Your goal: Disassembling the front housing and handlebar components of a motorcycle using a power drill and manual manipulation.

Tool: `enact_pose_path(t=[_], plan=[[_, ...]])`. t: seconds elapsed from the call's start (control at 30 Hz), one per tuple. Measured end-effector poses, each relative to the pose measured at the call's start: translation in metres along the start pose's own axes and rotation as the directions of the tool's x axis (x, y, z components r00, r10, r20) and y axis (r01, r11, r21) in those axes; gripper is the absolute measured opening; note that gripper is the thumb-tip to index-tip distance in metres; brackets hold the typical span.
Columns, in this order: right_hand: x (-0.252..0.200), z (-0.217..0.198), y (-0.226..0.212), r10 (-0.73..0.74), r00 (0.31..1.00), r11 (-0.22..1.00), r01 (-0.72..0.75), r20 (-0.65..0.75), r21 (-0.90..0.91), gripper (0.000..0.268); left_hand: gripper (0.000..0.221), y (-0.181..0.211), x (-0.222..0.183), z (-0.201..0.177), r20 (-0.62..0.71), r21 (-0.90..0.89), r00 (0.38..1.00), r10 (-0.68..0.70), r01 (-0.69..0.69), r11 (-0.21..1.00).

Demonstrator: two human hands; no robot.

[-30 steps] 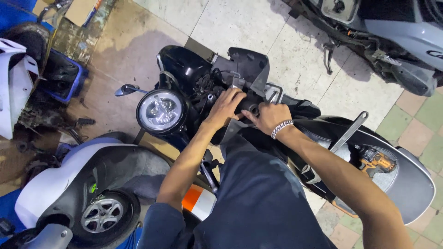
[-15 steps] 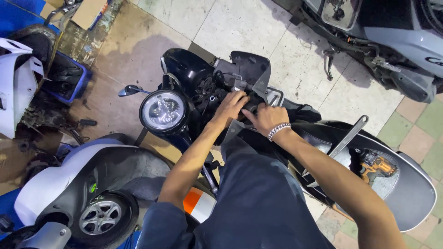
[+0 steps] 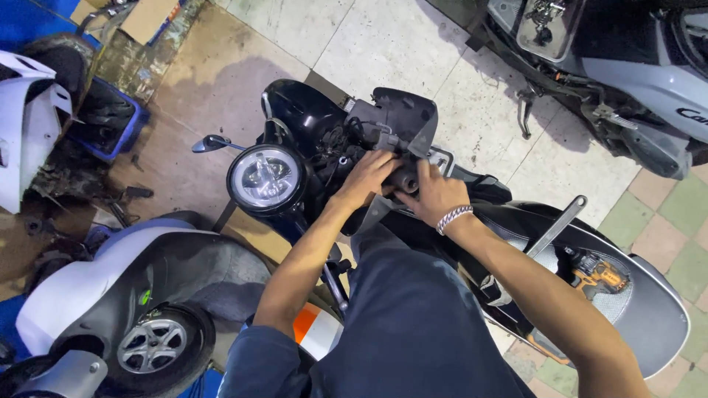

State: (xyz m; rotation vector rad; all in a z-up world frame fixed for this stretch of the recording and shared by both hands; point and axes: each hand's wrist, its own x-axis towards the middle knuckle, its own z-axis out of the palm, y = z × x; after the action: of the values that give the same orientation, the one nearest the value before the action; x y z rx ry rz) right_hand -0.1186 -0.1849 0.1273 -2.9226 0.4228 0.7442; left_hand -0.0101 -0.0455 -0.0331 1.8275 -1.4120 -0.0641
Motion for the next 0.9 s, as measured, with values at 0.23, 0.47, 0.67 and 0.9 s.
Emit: enact_pose_path(t=[0.23, 0.47, 0.67, 0.9], plan=[[0.017, 0.058, 0.012, -0.280, 0.882, 0.953, 0.209, -0.379, -0.220, 0.054, 0.085, 0.002, -0.004, -0.010, 0.194, -0.088, 0.973, -0.126, 0.145, 0.985], [0.010, 0.055, 0.017, -0.153, 0.964, 0.979, 0.118, -0.217, -0.164, 0.072, 0.068, -0.021, -0.018, 0.013, 0.035, -0.080, 0.999, -0.025, 0.028, 0.996], [0.021, 0.044, 0.011, -0.105, 0.986, 0.990, 0.092, -0.127, -0.105, 0.069, 0.070, -0.012, -0.008, 0.006, 0.176, -0.033, 0.980, -0.088, 0.096, 0.995], [0.008, 0.049, 0.019, -0.236, 0.950, 0.954, 0.187, -0.204, -0.232, 0.065, 0.081, -0.016, -0.006, 0.001, 0.154, -0.103, 0.983, -0.104, 0.120, 0.987]])
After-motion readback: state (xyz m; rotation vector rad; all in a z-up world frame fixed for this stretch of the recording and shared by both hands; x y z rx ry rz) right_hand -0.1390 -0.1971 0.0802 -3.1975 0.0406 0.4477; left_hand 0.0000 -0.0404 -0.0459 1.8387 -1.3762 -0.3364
